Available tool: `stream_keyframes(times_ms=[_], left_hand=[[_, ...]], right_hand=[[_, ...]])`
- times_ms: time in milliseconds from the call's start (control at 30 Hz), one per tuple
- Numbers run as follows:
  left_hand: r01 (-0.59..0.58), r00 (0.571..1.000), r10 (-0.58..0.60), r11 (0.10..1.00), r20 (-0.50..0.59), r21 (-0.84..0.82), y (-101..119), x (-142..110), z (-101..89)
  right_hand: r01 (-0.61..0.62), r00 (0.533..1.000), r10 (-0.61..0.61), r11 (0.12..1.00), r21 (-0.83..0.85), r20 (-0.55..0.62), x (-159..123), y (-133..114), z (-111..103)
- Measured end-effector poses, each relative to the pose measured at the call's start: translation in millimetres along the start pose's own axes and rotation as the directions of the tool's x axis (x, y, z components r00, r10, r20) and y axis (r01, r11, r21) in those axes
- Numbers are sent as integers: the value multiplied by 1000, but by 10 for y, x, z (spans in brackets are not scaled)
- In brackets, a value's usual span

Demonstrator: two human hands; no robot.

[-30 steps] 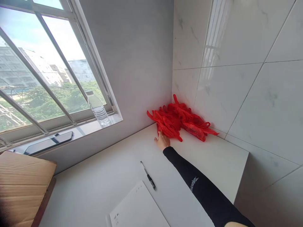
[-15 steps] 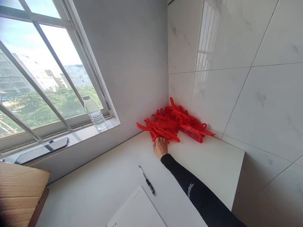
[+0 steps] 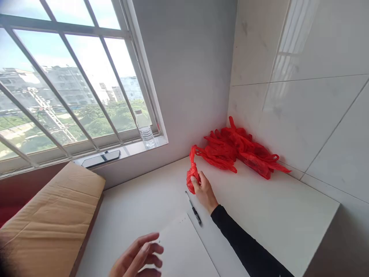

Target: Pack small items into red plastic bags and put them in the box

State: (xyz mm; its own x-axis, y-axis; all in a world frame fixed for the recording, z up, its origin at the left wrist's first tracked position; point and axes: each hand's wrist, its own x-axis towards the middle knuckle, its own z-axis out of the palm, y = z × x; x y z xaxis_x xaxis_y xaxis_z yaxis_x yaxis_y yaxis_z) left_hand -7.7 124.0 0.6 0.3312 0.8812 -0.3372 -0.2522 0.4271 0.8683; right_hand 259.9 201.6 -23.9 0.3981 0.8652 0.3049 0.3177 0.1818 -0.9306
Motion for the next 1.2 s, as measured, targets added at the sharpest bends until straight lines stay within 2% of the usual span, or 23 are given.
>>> stream_keyframes(times_ms=[100,133,167,233,300,333,400,467,567,700,800,867,967,1067,1200], left_hand=[[158,987,-148,972,66,-173,-115,181,75],[176,983,-158,950,90,-260,-149,247,82],[156,987,-129,926,100,-345,-186,305,73],[35,998,-3,884,69,-466,-272,379,8],[-88,994,111,838,9,-539,-374,381,-102],[-117,991,132,815,-14,-568,-425,357,-165],[-102,994,108,772,-28,-627,-507,279,-287],[-48,999,47,734,-20,-678,-545,203,-386],[-66,996,8,737,-89,-673,-523,165,-495],[-191,972,65,783,-227,-592,-463,212,-612],[-127,986,32,782,-164,-610,-465,212,-681],[-86,992,13,791,-124,-606,-487,193,-700],[-118,980,8,824,-197,-555,-517,167,-660],[-174,957,41,873,-287,-456,-506,147,-547],[-202,956,83,882,-283,-425,-456,103,-425]], right_hand=[[-34,988,-3,970,241,151,-442,-276,128],[-58,980,-4,952,300,200,-568,-325,171],[-85,968,-4,935,345,250,-679,-349,212],[-134,938,-12,908,397,345,-855,-323,289],[-153,912,-31,899,411,408,-974,-225,342],[-157,903,-41,896,416,429,-1012,-161,356],[-132,906,-33,925,357,422,-1040,-25,355],[-87,936,10,975,203,353,-1004,109,326],[-44,983,58,995,-85,172,-867,310,265],[-48,997,64,950,-310,41,-701,575,210],[-64,996,82,922,-381,30,-664,677,187],[-80,994,102,917,-392,35,-673,658,173],[-110,985,150,927,-359,86,-727,508,165],[-126,954,195,950,-284,229,-827,298,187],[-112,844,207,970,-214,496,-956,108,247]])
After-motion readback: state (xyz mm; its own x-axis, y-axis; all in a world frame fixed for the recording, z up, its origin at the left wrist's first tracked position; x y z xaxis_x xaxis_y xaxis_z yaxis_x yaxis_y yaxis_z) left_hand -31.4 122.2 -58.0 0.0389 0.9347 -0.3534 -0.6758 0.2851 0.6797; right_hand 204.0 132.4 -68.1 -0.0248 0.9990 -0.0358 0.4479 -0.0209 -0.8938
